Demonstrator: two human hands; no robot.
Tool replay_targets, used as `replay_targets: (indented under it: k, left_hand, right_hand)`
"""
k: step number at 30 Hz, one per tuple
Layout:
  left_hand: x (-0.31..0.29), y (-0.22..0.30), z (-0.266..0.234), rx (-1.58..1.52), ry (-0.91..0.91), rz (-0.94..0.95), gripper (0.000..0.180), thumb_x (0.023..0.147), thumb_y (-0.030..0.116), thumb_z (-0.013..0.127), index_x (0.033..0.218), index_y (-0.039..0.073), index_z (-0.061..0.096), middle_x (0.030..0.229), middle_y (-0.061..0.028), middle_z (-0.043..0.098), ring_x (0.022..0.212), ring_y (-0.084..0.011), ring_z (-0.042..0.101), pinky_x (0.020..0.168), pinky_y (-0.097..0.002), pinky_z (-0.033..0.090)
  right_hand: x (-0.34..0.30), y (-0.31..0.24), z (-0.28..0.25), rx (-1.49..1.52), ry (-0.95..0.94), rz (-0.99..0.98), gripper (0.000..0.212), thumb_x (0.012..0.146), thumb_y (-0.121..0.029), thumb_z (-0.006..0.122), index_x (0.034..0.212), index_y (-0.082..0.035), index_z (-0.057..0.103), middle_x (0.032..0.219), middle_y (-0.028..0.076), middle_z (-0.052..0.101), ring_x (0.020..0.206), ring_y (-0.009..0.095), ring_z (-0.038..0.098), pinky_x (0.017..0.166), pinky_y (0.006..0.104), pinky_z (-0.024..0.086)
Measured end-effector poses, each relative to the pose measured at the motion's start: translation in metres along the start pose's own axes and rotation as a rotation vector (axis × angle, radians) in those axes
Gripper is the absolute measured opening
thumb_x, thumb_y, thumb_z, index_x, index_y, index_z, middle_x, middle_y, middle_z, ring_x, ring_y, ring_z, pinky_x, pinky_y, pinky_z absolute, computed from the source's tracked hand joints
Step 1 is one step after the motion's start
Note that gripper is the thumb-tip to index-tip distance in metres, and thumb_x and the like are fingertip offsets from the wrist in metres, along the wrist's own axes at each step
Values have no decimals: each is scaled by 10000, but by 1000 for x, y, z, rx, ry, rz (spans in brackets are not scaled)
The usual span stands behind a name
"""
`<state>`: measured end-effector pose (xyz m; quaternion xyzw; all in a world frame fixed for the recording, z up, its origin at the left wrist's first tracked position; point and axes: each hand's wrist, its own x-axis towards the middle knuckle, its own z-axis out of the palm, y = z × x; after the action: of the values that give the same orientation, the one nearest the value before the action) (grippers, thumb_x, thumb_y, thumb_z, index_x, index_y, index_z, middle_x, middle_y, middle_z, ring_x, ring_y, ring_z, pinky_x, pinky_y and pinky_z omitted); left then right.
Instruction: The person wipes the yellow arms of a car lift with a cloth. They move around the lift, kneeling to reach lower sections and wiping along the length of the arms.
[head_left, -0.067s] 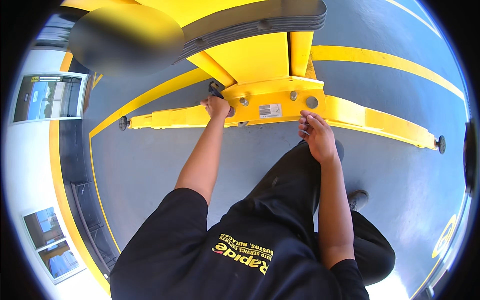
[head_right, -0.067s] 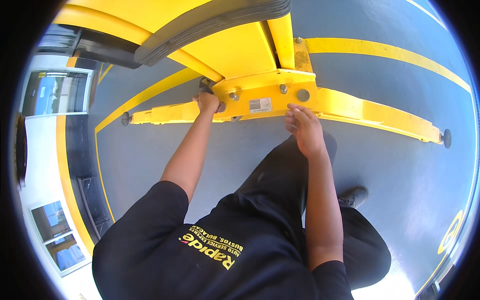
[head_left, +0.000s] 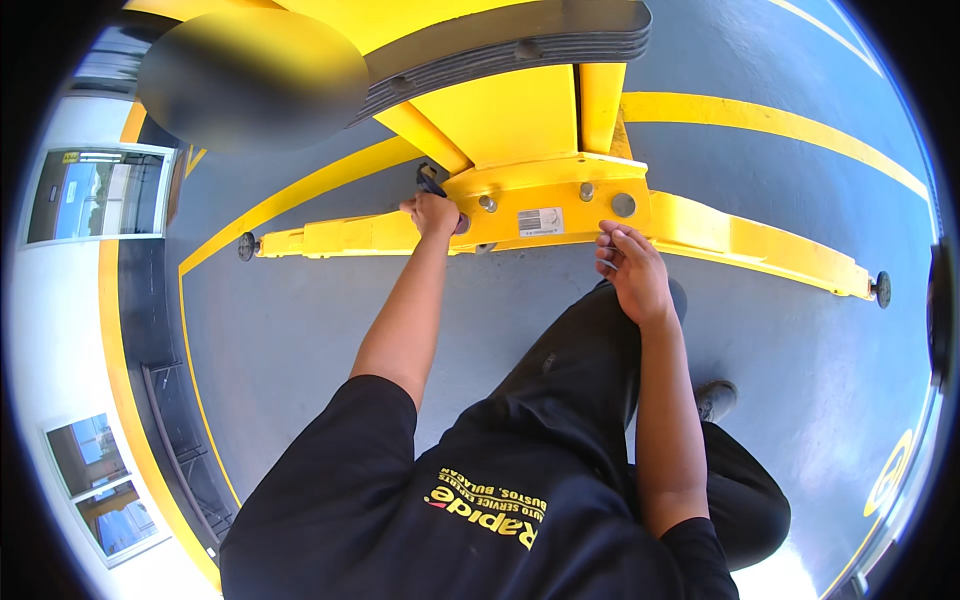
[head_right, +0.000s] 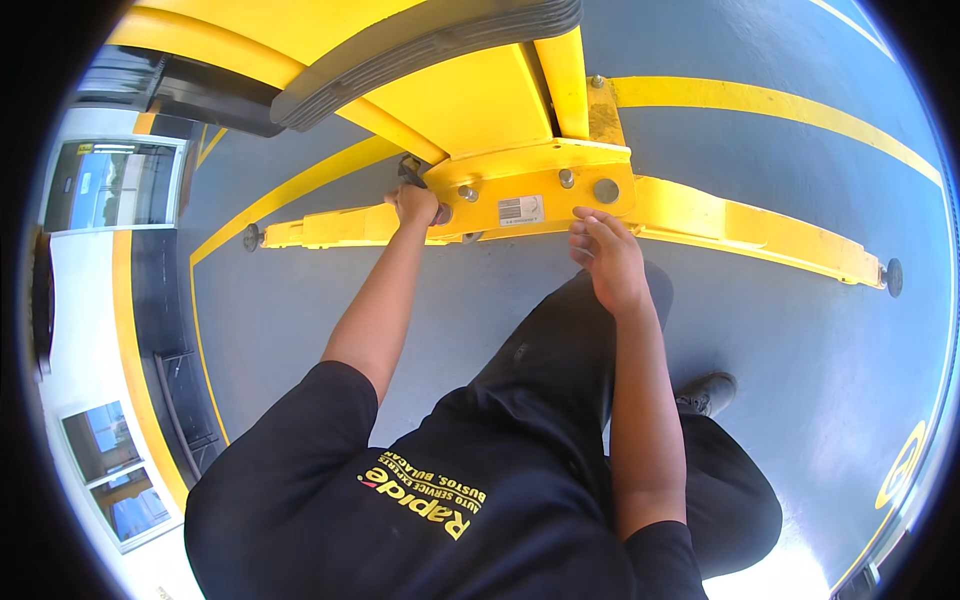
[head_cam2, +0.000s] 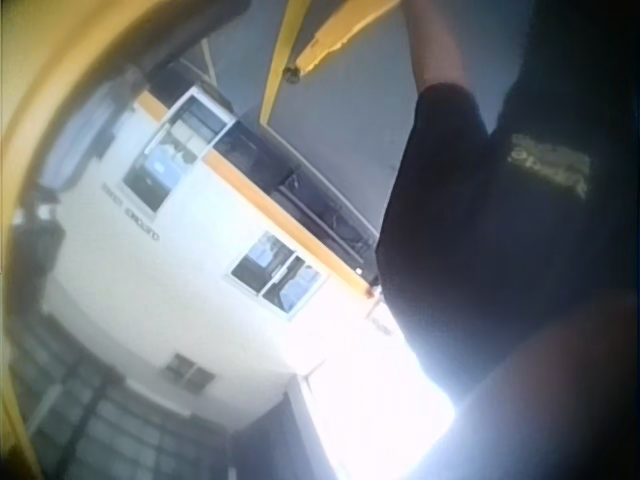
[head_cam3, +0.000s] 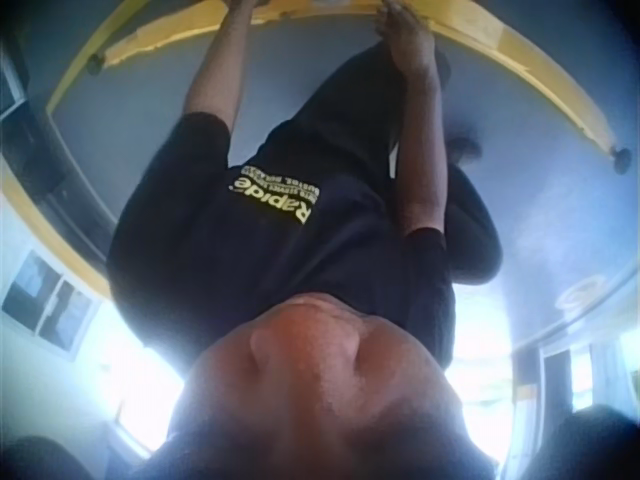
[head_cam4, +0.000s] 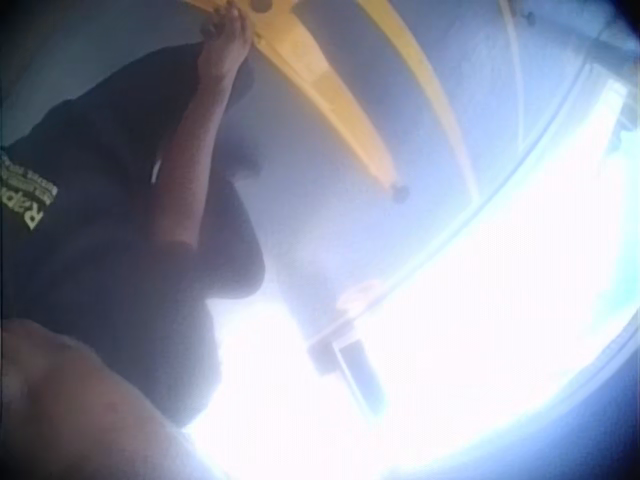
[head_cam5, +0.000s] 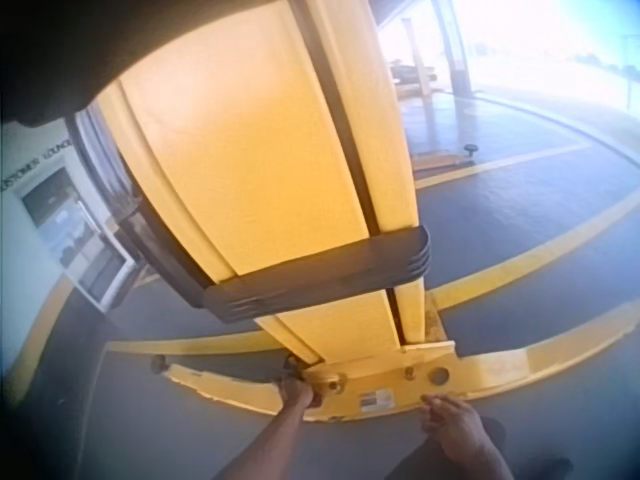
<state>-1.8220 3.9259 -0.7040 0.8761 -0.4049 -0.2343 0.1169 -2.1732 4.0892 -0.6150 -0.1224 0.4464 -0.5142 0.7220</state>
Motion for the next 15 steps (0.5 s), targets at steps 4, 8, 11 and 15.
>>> replay_targets:
  k: [4, 8, 11, 15]
  left_hand:
    - [9, -13, -17, -215, 28, -46, 307, 945, 163, 659, 1137, -66, 729, 1209, -272, 721, 1014, -401, 755, 882, -469, 627]
    - [-2, -40, -45, -584, 44, -81, 284, 924, 157, 626, 1055, -52, 766, 1038, -242, 779, 886, -327, 779, 725, -449, 586]
    - [-1, -41, -38, -468, -49, -51, 296, 912, 147, 622, 1062, -71, 754, 1031, -231, 776, 914, -332, 769, 765, -452, 575]
    - [11, -8, -2, -580, -89, -97, 367, 914, 137, 616, 1171, -101, 730, 1159, -286, 753, 1062, -398, 738, 873, -471, 561]
  right_hand:
    - [1, 2, 1, -32, -29, -43, 348, 1097, -195, 589, 1362, 29, 613, 1063, 50, 658, 941, 143, 635, 861, 322, 524]
    - [-2, 1, 0, -21, -15, -43, 349, 1097, -192, 589, 1365, 31, 612, 1057, 53, 656, 934, 144, 632, 863, 321, 523]
    - [-6, 0, 0, -9, -9, -35, 353, 1097, -197, 591, 1366, 31, 610, 1052, 56, 652, 936, 147, 627, 867, 323, 523]
    - [-5, 0, 1, -22, -25, -40, 358, 1097, -206, 594, 1368, 27, 611, 1049, 54, 646, 941, 148, 622, 872, 327, 521]
